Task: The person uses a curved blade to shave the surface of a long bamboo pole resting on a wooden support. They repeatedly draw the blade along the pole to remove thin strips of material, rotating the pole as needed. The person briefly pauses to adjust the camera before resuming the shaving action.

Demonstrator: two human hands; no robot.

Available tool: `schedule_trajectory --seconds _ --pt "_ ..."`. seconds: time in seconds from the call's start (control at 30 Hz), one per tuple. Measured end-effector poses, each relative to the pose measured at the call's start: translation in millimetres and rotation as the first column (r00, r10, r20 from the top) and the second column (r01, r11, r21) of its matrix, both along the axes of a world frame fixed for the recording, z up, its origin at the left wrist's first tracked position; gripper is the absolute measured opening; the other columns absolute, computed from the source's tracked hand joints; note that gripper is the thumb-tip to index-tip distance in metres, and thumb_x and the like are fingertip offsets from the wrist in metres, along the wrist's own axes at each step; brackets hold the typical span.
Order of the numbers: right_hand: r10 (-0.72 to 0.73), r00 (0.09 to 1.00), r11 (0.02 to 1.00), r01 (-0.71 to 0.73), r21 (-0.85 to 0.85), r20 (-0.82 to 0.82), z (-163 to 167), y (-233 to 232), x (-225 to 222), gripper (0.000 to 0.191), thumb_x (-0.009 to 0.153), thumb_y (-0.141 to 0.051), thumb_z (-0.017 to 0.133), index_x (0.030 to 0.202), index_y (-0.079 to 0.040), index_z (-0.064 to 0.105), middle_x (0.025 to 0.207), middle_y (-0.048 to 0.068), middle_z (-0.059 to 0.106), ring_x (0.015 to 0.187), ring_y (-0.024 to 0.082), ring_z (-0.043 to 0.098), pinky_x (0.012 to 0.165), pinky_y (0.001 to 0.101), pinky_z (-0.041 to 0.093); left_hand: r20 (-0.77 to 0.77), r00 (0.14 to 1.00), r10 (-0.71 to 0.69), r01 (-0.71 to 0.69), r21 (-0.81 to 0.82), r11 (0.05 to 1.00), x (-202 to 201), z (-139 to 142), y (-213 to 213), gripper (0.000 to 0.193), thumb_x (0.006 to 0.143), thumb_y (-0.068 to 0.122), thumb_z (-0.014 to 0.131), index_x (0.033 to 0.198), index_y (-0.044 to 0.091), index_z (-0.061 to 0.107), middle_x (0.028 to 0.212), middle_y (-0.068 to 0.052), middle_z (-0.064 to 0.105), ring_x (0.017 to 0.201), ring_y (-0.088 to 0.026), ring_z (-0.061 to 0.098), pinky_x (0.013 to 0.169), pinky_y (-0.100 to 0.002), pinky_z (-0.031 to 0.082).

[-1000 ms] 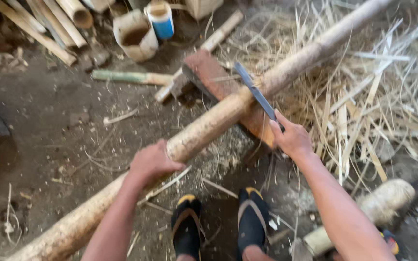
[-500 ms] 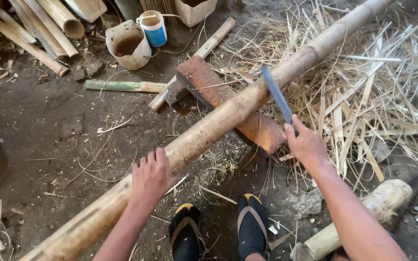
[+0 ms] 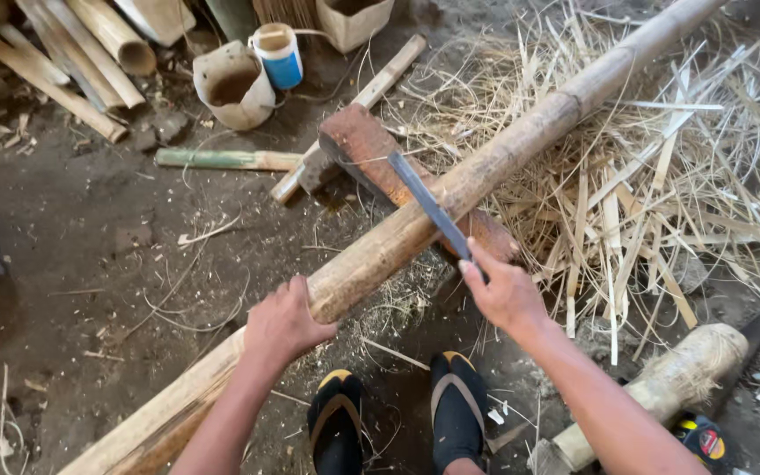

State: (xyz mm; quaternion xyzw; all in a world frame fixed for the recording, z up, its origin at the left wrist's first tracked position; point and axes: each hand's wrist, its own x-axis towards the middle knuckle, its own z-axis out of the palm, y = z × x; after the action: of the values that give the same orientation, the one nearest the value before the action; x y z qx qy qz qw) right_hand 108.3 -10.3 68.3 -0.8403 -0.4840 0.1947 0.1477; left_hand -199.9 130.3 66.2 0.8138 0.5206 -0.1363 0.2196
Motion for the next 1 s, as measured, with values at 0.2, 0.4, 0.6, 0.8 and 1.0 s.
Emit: schedule_trajectory --seconds 0.2,0.4,0.6,0.8,1.0 --pt "0.475 0.879 0.856 -0.452 -0.248 0.036 -19.3 -11.1 1.3 0.065 0.094 -0.061 0.046 0.153 -0.034 0.050 0.079 0.012 0.068 0.063 0.031 0.072 0.058 0.0444 0.061 0.075 0.997 0.012 -0.015 0.046 0.999 -1.6 -2.1 3.9 0.076 0.064 0.058 0.081 0.113 0.005 0.055 0.107 -0.016 0.067 0.093 -0.031 0.071 0.081 -0.042 0.060" --pt "-0.037 0.978 0.998 0.026 0.054 0.207 16.3 12.4 32.7 0.053 0.101 -0.056 0.053 0.149 -0.033 0.054 0.070 0.017 0.068 0.071 0.037 0.069 0.065 0.0471 0.053 0.058 0.998 -0.014 0.009 0.084 0.996 0.8 -3.9 -0.7 0.071 0.063 0.059 0.081 0.106 0.008 0.057 0.102 -0.014 0.069 0.089 -0.027 0.072 0.081 -0.040 0.061" --pt "0.309 0.949 0.940 -0.315 -0.129 -0.059 12.6 -1.6 -7.7 0.063 0.098 -0.055 0.045 0.153 -0.024 0.045 0.066 0.004 0.064 0.056 0.020 0.068 0.051 0.0377 0.057 0.019 1.000 0.009 -0.008 -0.044 0.999 -1.5 -6.1 11.8 0.069 0.065 0.062 0.075 0.106 0.009 0.058 0.097 -0.015 0.074 0.084 -0.026 0.073 0.078 -0.040 0.061" --pt "0.133 0.984 0.974 -0.152 0.168 0.118 -6.8 9.9 2.3 0.053 0.105 -0.054 0.047 0.149 -0.025 0.055 0.088 0.014 0.075 0.074 0.027 0.073 0.062 0.0398 0.058 0.037 0.999 -0.010 0.012 -0.049 0.999 -2.8 -5.1 18.2 0.085 0.060 0.069 0.075 0.113 0.005 0.059 0.097 -0.017 0.073 0.087 -0.030 0.073 0.079 -0.043 0.060" --pt "0.384 0.923 0.916 -0.382 -0.117 -0.007 -10.8 4.8 -7.0 0.058 0.100 -0.051 0.049 0.152 -0.028 0.047 0.086 0.014 0.073 0.078 0.027 0.074 0.071 0.0404 0.060 -0.004 1.000 0.017 -0.018 -0.127 0.992 -2.7 -10.9 26.6 0.076 0.064 0.067 0.072 0.109 0.007 0.060 0.093 -0.016 0.074 0.086 -0.026 0.075 0.074 -0.039 0.064"
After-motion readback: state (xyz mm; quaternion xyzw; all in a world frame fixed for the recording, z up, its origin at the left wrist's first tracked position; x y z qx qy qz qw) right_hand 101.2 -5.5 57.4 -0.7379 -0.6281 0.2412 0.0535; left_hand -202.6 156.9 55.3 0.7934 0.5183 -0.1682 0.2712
